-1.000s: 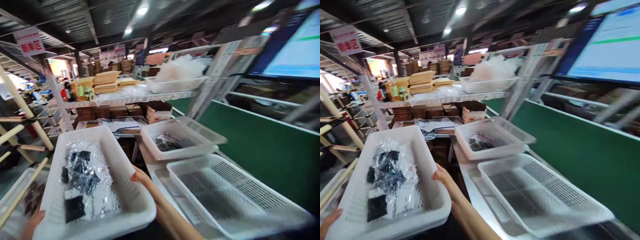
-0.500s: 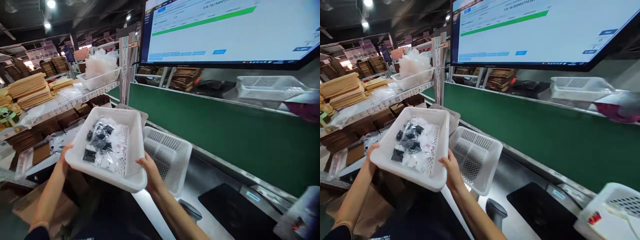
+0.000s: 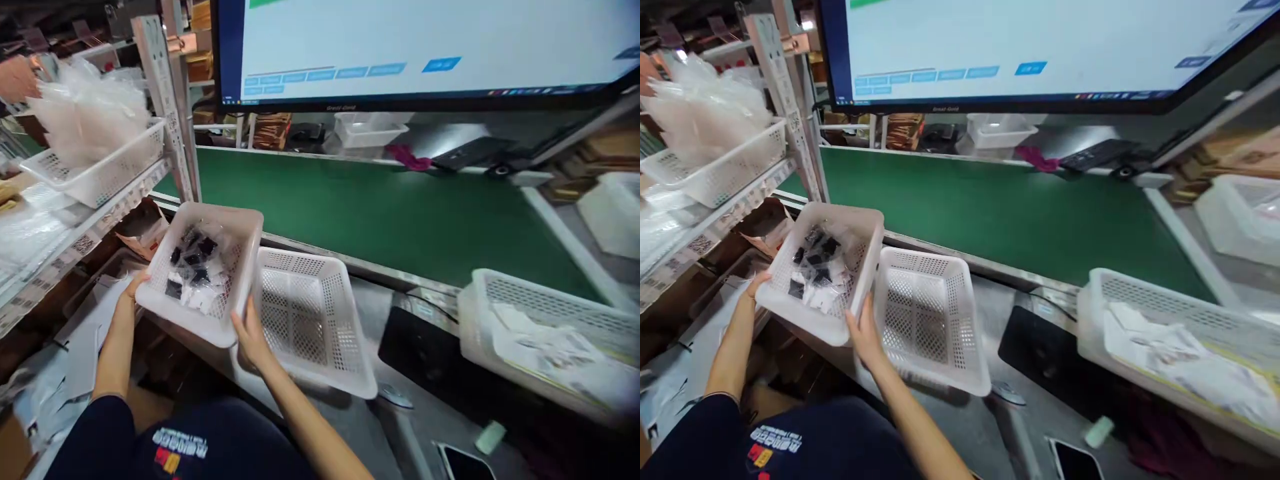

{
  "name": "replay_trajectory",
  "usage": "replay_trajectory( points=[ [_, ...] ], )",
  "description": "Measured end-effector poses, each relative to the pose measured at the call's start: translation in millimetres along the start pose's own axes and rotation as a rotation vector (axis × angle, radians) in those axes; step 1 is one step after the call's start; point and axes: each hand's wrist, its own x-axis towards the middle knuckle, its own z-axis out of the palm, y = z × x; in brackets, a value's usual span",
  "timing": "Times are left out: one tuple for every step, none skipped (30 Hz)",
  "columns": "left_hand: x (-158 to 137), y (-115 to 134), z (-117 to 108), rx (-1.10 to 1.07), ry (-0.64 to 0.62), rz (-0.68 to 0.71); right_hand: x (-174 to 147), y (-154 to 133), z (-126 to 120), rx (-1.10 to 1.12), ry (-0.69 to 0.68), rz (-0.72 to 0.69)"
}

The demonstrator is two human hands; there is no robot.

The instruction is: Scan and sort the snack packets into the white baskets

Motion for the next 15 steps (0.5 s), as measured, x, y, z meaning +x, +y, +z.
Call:
replay_trajectory(
  points=[
    [2.4,-2.1,-7.3,0.042,0.001,0.008,-7.1,3.8,4.3,-0.021,0.004,-0.024],
    [4.1,-1.0,-12.9,0.123,0.028,0.047,-14.4,6.9,7.9,-0.05,0.012,-0.048],
    [6.1,3.7,-15.4,0.236,0.084,0.113,-21.6,9.7,10.6,-0.078,0.02,-0.064],
    [9.2,11.6,-13.2,0.366,0.165,0.2,-28.2,12.1,12.2,-0.098,0.023,-0.073],
    [13.7,22.1,-5.5,0.497,0.251,0.301,-34.2,14.3,12.8,-0.112,0.021,-0.079],
    [19.6,33.9,7.9,0.617,0.311,0.408,-39.4,16.0,12.4,-0.126,0.019,-0.087],
    [26.6,45.7,26.5,0.719,0.333,0.515,-43.4,17.0,11.3,-0.139,0.019,-0.101],
    [34.2,56.2,49.2,0.791,0.294,0.627,-46.3,17.2,9.8,-0.152,0.023,-0.117],
    [41.6,64.2,74.5,0.848,0.193,0.733,-47.8,16.6,8.3,-0.165,0.031,-0.131],
    [48.3,68.7,100.8,0.908,0.079,0.818,-48.2,15.2,7.4,-0.177,0.04,-0.141],
    [53.4,69.3,126.3,0.983,-0.058,0.885,-47.5,13.4,7.1,-0.184,0.049,-0.147],
    [56.7,66.0,149.4,1.076,-0.233,0.932,-46.0,11.3,7.7,-0.186,0.058,-0.146],
    [58.1,59.2,168.9,1.171,-0.41,0.967,-44.2,9.3,8.8,-0.18,0.063,-0.137],
    [58.0,49.9,183.9,1.261,-0.568,0.983,-42.5,7.6,10.0,-0.165,0.063,-0.121],
    [57.2,39.6,193.8,1.343,-0.692,0.985,-41.3,6.4,10.8,-0.141,0.058,-0.1]
  ],
)
